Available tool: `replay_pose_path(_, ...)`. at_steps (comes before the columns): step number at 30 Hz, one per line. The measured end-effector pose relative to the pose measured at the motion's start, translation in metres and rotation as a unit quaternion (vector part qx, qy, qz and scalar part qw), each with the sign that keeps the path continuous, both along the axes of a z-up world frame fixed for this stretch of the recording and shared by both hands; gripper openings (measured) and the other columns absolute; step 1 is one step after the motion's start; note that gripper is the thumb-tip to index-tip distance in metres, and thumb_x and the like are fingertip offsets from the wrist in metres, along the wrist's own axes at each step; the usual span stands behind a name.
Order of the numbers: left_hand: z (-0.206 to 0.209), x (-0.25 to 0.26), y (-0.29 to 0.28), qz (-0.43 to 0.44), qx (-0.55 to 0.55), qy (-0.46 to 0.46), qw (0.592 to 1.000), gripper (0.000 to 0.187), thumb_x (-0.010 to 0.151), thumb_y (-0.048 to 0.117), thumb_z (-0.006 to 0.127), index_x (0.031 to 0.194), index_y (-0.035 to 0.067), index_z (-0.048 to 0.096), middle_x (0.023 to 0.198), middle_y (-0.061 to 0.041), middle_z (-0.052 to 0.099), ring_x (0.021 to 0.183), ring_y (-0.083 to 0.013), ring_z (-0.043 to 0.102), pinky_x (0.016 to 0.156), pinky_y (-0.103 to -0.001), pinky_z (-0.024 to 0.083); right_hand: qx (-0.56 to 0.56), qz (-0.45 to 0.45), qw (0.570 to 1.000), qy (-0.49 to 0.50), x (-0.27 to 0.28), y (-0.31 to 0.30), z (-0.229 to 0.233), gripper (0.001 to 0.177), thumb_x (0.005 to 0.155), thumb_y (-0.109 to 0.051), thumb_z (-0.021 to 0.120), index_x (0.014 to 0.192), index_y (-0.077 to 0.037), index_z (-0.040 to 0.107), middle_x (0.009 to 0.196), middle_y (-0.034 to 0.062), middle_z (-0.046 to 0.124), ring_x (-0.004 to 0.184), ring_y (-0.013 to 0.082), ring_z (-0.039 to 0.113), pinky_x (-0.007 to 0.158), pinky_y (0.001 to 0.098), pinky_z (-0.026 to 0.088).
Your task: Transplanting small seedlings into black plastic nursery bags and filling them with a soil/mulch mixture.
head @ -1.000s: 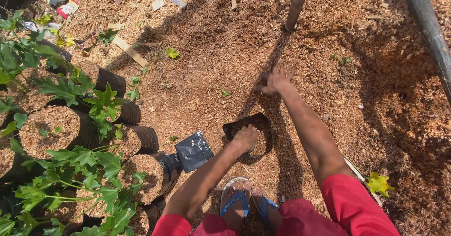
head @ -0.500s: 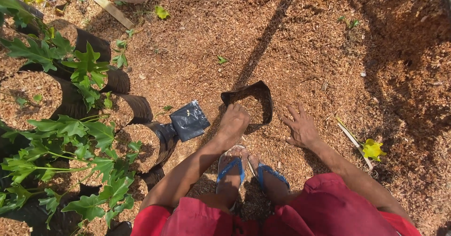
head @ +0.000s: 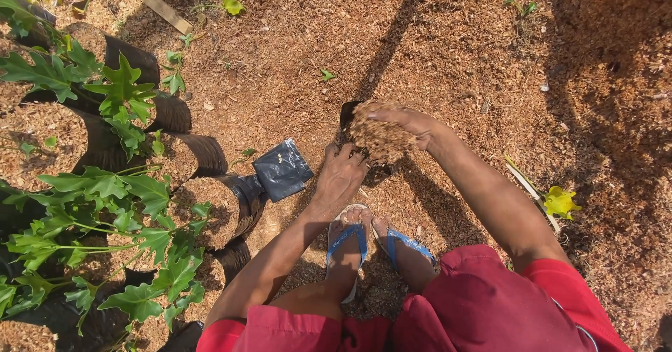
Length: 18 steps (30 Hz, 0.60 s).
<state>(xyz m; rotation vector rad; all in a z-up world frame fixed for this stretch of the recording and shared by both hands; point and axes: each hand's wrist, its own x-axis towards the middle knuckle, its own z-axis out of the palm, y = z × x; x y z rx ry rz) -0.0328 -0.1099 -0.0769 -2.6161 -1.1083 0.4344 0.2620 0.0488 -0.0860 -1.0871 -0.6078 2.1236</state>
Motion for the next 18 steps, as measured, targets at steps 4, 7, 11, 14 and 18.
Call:
replay_pose_path(4, 0.009, -0.003, -0.004, 0.019, -0.047, -0.082, 0.995, 0.018, 0.110, 0.028, 0.055, 0.104, 0.026, 0.071, 0.092, 0.007, 0.059, 0.115, -0.0176, 0.049, 0.107, -0.043, 0.039, 0.245, 0.432, 0.741, -0.452, -0.087, -0.024, 0.128, 0.085, 0.105, -0.058, 0.064, 0.171, -0.009, 0.044, 0.163, 0.0406, 0.051, 0.153, 0.0578, 0.051, 0.126, 0.0668, 0.045)
replay_pose_path(7, 0.016, -0.004, 0.003, 0.044, -0.082, -0.137, 0.986, 0.022, 0.113, 0.032, 0.054, 0.104, 0.028, 0.074, 0.093, 0.008, 0.063, 0.120, -0.0171, 0.051, 0.109, -0.045, 0.038, 0.308, 0.476, 0.621, -0.542, -0.086, -0.029, -0.036, 0.071, 0.095, -0.026, 0.082, 0.162, -0.017, 0.060, 0.166, 0.0381, 0.049, 0.148, 0.0578, 0.057, 0.117, 0.0623, 0.057)
replay_pose_path(11, 0.028, 0.000, 0.008, 0.080, -0.119, -0.219, 0.965, 0.029, 0.118, 0.038, 0.054, 0.104, 0.031, 0.078, 0.095, 0.009, 0.070, 0.126, -0.0162, 0.053, 0.112, -0.048, 0.038, 0.351, 0.581, 0.514, -0.525, -0.066, -0.016, -0.176, 0.046, 0.096, -0.039, 0.083, 0.123, -0.002, 0.087, 0.118, 0.0277, 0.084, 0.124, 0.0478, 0.077, 0.101, 0.0586, 0.066)
replay_pose_path(14, 0.094, 0.006, 0.040, 0.344, -0.157, -0.388, 0.840, 0.079, 0.105, 0.067, 0.067, 0.160, 0.013, 0.049, 0.120, -0.018, 0.063, 0.102, -0.0264, 0.072, 0.075, -0.037, 0.067, 0.407, 0.573, 0.405, -0.584, -0.083, -0.035, -0.136, 0.060, 0.104, -0.049, 0.072, 0.149, -0.010, 0.069, 0.134, 0.0234, 0.081, 0.127, 0.0389, 0.079, 0.100, 0.0523, 0.068)
replay_pose_path(18, 0.020, -0.004, 0.074, 0.400, -0.169, -0.303, 0.848, 0.105, 0.105, 0.066, 0.073, 0.179, 0.010, 0.024, 0.116, -0.023, 0.075, 0.082, -0.0247, 0.079, 0.061, -0.038, 0.068, 0.421, 0.441, 0.495, -0.619, -0.098, -0.081, -0.048, 0.042, 0.108, -0.023, 0.054, 0.141, -0.006, 0.073, 0.138, 0.0345, 0.068, 0.120, 0.0567, 0.074, 0.076, 0.0552, 0.071)
